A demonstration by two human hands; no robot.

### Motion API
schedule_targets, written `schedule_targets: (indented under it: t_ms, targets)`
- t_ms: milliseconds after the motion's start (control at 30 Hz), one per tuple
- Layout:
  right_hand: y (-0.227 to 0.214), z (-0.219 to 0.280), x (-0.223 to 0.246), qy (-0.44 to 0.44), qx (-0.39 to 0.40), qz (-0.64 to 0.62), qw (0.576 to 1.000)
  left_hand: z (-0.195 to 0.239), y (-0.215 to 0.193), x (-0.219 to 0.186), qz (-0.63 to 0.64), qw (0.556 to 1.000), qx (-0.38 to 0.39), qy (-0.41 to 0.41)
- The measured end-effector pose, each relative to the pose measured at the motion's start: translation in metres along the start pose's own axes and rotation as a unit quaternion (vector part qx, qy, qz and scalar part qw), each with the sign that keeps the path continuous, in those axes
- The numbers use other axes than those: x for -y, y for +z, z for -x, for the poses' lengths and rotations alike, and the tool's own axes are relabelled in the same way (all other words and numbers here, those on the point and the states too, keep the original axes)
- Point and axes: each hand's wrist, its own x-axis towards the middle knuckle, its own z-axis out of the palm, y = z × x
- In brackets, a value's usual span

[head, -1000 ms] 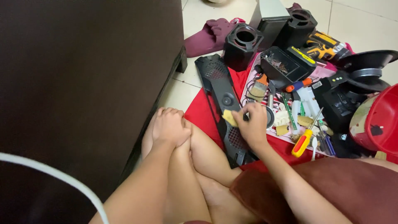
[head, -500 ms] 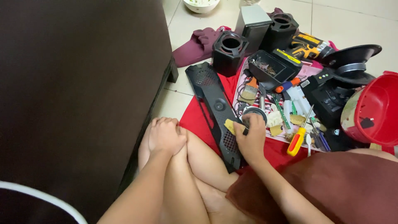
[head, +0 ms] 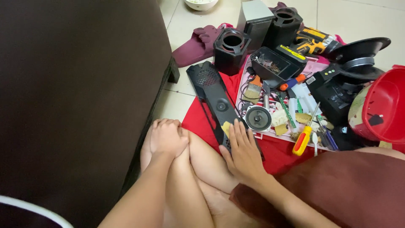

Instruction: The person sits on the floor and uses a yellow sponge to wipe the surface of a black electronic device. They rotate the device to clean different sides and vents, occasionally using a screwdriver to assist with the cleaning process.

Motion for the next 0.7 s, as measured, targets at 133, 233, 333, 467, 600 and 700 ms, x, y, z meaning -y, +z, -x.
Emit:
schedule_targets:
  t_ms: [133,233,333,467,600,700]
  targets:
    - [0.011,-0.037,-0.010,0.029,0.048,-0.015,0.998,0.001,-0.006,-0.003,0.001,1.000,0.011,-0.008]
    - [0.023,-0.064,-0.018,0.063,0.099,-0.037,0.992,0.001,-0.008,-0.004,0.000,1.000,0.012,0.001]
    - [0.031,-0.075,-0.022,0.041,0.100,-0.017,0.994,-0.001,-0.005,-0.001,-0.007,1.000,0.026,0.001]
    - [0.021,-0.067,-0.018,-0.025,0.098,-0.001,0.995,-0.002,0.000,0.002,-0.009,1.000,0.025,0.007]
    - [0.011,-0.053,-0.021,-0.027,0.094,0.005,0.995,-0.001,-0.007,-0.005,-0.016,0.999,0.029,-0.002]
    - [0.012,-0.055,-0.019,-0.007,0.097,0.002,0.995,-0.002,-0.003,-0.002,-0.014,0.999,0.030,0.001]
